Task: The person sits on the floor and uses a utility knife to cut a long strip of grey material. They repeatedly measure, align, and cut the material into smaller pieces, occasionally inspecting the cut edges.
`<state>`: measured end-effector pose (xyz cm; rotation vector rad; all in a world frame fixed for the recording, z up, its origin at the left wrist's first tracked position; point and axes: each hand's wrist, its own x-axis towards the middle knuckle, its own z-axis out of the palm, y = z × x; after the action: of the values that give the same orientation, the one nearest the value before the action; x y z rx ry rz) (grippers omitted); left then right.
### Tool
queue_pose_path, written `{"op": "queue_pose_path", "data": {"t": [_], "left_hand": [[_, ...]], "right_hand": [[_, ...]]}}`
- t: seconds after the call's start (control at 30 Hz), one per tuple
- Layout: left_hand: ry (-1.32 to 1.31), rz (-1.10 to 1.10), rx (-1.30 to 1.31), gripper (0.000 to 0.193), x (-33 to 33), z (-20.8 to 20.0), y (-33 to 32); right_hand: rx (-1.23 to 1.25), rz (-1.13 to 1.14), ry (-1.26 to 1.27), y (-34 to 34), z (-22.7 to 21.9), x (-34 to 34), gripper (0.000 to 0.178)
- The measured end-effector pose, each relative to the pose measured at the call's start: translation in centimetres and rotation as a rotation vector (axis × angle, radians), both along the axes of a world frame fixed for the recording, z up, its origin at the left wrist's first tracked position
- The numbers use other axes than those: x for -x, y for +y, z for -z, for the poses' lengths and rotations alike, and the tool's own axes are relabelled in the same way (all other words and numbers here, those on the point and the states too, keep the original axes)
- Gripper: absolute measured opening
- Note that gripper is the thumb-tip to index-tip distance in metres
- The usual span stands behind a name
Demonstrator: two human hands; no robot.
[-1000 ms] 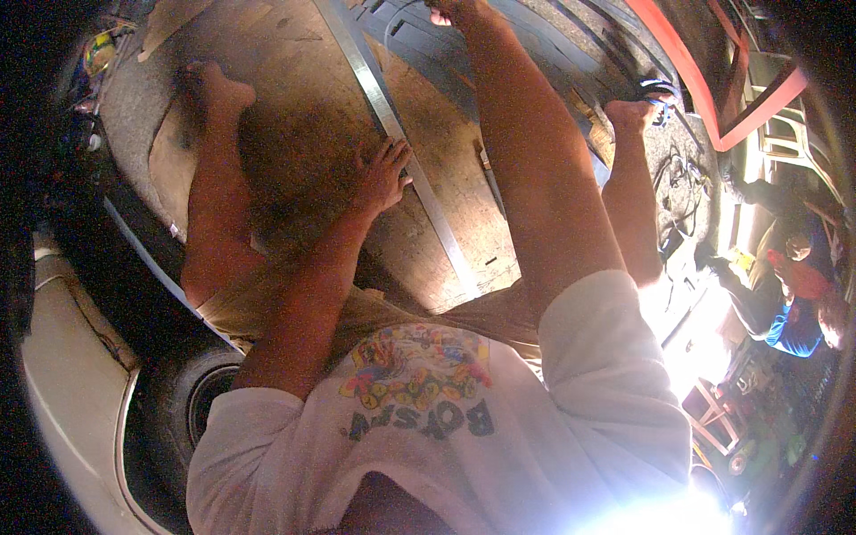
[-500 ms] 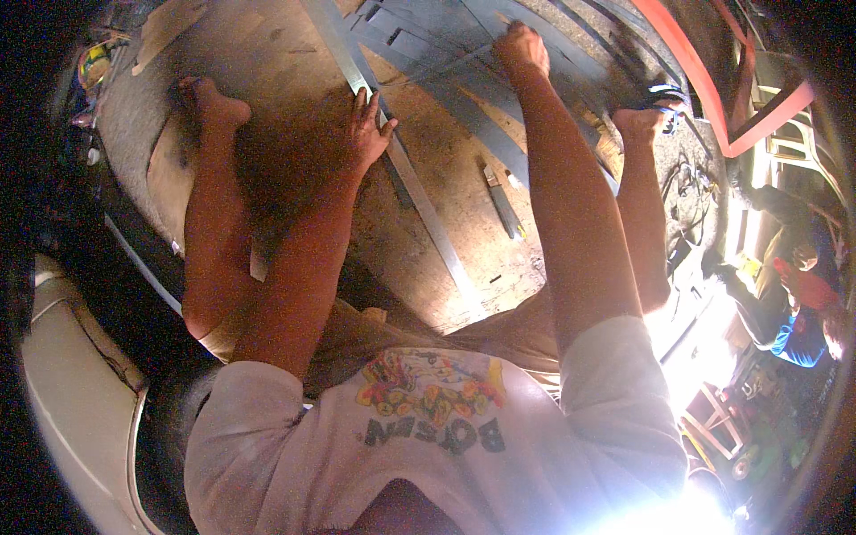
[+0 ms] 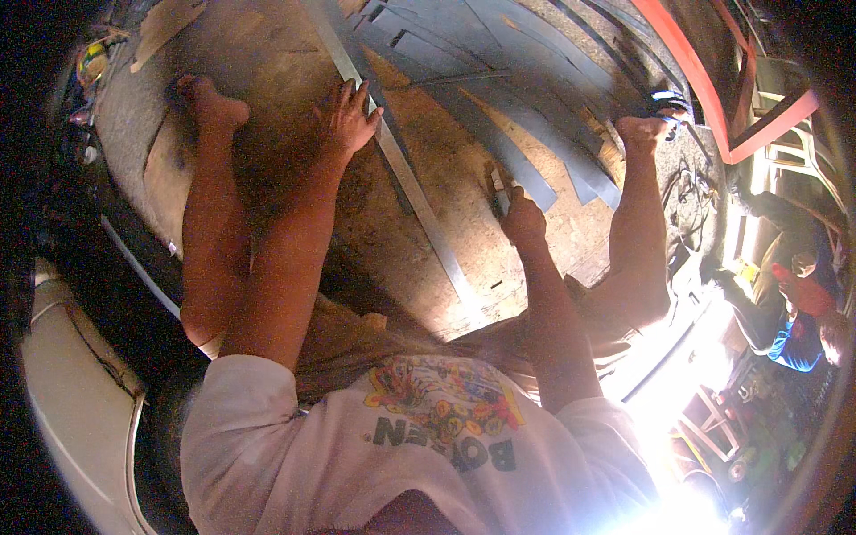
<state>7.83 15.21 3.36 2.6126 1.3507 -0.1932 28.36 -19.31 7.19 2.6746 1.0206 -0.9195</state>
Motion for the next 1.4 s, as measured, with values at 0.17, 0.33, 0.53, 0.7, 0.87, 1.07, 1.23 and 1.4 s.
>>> {"op": "queue_pose_path", "data": {"t": [0.17,0.33,0.53,0.7,0.87,1.07,1.23,1.4], "left_hand": [[-0.629,-0.158,0.206,0.062,2.8,3.4,2.4],[-0.531,-0.126,0.058,0.077,2.4,2.7,3.3],[-0.575,0.167,-0.148,0.062,-0.2,3.8,9.4],[-0.570,0.441,-0.292,0.047,-1.4,5.5,15.6],[-0.492,0.431,-0.236,0.042,-1.1,6.6,15.9],[-0.115,0.438,-0.184,0.059,1.1,5.5,14.9],[-0.318,0.218,-0.218,0.055,2.3,4.6,10.3],[-0.469,0.207,-0.218,0.064,3.5,6.3,8.5]], "right_hand": [[-0.218,0.053,0.164,0.4,-0.7,-0.5,0.047],[-0.514,0.175,0.331,2.8,-0.4,1.9,0.033],[-0.709,-0.098,0.097,9.9,2.9,7.8,0.044],[-0.345,-0.175,0.079,12.9,1.2,13.2,0.053],[-0.361,-0.185,0.106,12.1,0.4,13.2,0.049],[-0.321,-0.162,0.153,10.2,-1.1,14.1,0.044],[-0.294,0.025,0.288,9.8,-2.2,12.9,0.040],[-0.807,-0.133,0.238,17.0,0.3,11.8,0.036]]}}
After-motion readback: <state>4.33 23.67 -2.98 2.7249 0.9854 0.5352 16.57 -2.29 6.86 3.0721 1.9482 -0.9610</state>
